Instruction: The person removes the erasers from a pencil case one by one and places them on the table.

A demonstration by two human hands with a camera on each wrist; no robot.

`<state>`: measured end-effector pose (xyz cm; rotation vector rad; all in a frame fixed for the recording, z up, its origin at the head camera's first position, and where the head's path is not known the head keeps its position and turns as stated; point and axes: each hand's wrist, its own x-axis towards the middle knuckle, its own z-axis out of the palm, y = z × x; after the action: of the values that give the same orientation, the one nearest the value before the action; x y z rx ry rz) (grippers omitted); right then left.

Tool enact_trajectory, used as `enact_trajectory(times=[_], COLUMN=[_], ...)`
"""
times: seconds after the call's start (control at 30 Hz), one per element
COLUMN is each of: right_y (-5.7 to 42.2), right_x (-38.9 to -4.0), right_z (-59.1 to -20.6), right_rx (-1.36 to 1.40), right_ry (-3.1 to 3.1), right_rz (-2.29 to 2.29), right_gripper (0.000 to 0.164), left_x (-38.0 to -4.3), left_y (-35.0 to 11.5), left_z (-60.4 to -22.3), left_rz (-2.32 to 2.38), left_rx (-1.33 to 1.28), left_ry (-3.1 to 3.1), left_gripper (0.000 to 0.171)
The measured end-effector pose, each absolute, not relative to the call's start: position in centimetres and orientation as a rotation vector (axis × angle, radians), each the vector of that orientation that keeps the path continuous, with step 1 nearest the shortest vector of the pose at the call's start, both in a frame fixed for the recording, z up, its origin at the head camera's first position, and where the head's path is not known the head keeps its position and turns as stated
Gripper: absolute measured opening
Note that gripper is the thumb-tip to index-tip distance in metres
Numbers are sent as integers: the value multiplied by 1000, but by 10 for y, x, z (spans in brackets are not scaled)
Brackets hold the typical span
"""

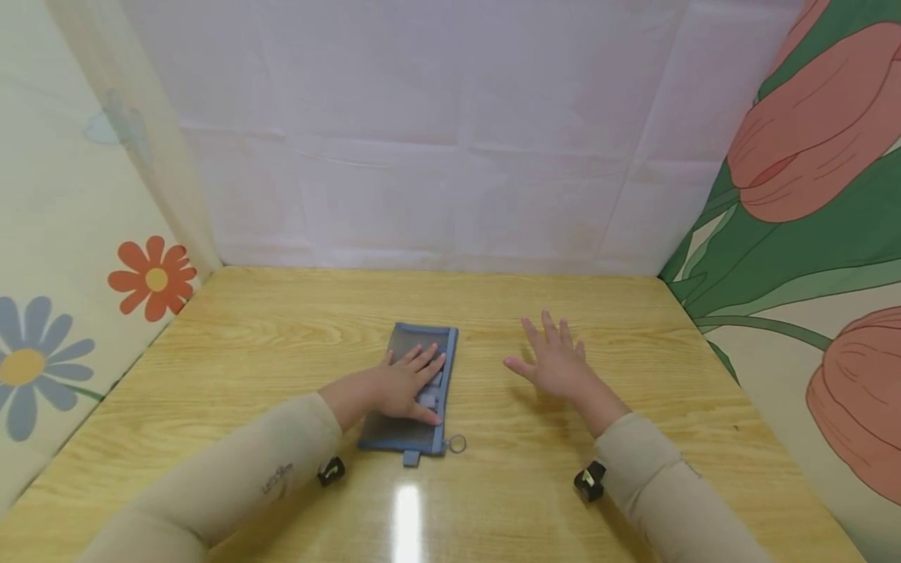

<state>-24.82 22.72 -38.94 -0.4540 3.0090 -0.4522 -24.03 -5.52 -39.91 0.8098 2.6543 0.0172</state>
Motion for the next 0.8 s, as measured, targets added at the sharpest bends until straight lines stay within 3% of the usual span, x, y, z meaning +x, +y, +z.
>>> enact_trajectory(times=[0.8], right_y=[189], right_x=[-240], right_z=[-387], right_rx=[-640], right_ry=[2920], right_rz=[-786], right_gripper=[80], left_x=[-251], left_y=[-63], left_z=[-393], left_rz=[-3], left_rx=[751], left_ry=[2648], left_gripper=[107])
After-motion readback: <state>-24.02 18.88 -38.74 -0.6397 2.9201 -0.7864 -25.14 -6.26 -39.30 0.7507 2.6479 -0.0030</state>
